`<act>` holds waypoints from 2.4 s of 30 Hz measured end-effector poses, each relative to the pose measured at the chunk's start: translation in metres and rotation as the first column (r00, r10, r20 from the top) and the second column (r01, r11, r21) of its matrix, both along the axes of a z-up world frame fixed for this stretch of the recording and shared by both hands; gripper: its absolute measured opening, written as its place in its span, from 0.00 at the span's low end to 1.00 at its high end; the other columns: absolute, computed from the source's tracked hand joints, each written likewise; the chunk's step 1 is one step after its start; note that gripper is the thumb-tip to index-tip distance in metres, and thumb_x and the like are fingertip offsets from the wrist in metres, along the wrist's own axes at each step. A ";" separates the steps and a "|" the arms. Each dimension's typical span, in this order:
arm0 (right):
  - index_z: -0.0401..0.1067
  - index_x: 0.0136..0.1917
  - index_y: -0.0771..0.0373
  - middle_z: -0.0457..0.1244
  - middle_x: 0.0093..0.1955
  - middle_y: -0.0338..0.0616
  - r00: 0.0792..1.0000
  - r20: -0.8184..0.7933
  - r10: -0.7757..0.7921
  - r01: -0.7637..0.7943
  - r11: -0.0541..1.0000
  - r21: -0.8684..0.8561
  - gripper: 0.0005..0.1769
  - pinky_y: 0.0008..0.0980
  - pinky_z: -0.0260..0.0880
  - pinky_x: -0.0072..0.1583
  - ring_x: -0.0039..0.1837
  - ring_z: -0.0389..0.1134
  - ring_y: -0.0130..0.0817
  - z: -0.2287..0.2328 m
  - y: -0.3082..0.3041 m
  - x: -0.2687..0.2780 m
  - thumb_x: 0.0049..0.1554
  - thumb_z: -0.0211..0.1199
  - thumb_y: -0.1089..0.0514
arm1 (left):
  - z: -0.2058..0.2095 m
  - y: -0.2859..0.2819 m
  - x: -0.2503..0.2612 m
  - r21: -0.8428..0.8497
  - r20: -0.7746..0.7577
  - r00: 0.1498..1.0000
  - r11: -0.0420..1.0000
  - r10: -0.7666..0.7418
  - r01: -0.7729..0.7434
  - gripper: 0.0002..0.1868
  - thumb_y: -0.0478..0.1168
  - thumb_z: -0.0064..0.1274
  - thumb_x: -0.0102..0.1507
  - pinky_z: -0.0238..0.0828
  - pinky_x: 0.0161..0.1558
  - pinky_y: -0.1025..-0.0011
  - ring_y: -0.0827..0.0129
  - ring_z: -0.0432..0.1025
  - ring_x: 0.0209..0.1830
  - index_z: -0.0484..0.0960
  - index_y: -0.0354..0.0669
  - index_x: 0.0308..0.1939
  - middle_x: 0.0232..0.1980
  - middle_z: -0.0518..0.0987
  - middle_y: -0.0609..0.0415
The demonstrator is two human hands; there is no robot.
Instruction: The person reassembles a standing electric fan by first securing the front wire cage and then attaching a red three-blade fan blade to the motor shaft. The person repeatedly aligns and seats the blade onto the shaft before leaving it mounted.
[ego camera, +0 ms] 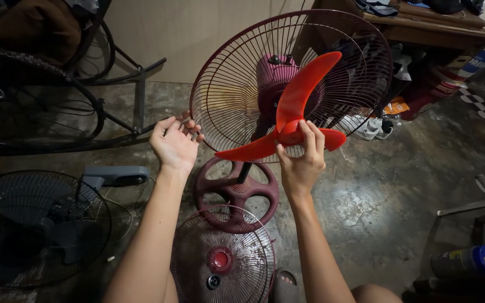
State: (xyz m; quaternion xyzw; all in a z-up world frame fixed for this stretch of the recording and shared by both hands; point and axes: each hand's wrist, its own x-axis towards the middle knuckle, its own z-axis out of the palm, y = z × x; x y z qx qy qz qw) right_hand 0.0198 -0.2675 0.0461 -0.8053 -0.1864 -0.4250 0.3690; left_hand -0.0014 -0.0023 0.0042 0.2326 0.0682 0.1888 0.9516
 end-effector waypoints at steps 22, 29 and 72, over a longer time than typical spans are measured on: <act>0.71 0.65 0.67 0.63 0.63 0.48 0.997 -0.025 0.076 -0.071 0.983 0.167 0.34 0.34 0.77 0.62 0.63 0.70 0.39 0.003 0.012 0.016 0.48 0.80 0.62 | -0.002 0.000 0.002 0.017 0.030 1.000 1.000 -0.004 0.003 0.25 0.52 0.48 0.57 0.61 0.48 0.63 0.63 0.66 0.42 0.77 0.38 0.50 0.38 0.71 0.55; 0.69 0.63 0.72 0.61 0.62 0.52 0.982 -0.063 0.177 -0.145 0.925 0.351 0.31 0.31 0.80 0.59 0.59 0.73 0.38 -0.009 0.002 -0.011 0.50 0.79 0.64 | -0.015 0.003 0.010 0.078 -0.073 0.994 0.994 0.079 -0.073 0.19 0.51 0.49 0.58 0.59 0.39 0.67 0.68 0.66 0.37 0.76 0.43 0.46 0.35 0.72 0.57; 0.66 0.64 0.66 0.64 0.65 0.45 0.495 -0.191 0.848 -0.283 0.365 0.887 0.31 0.34 0.76 0.55 0.58 0.72 0.36 -0.018 -0.105 -0.012 0.47 0.69 0.71 | -0.011 -0.142 0.085 0.252 -0.185 0.799 0.758 -0.572 0.601 0.10 0.43 0.56 0.67 0.60 0.30 0.77 0.80 0.65 0.29 0.84 0.43 0.47 0.35 0.77 0.65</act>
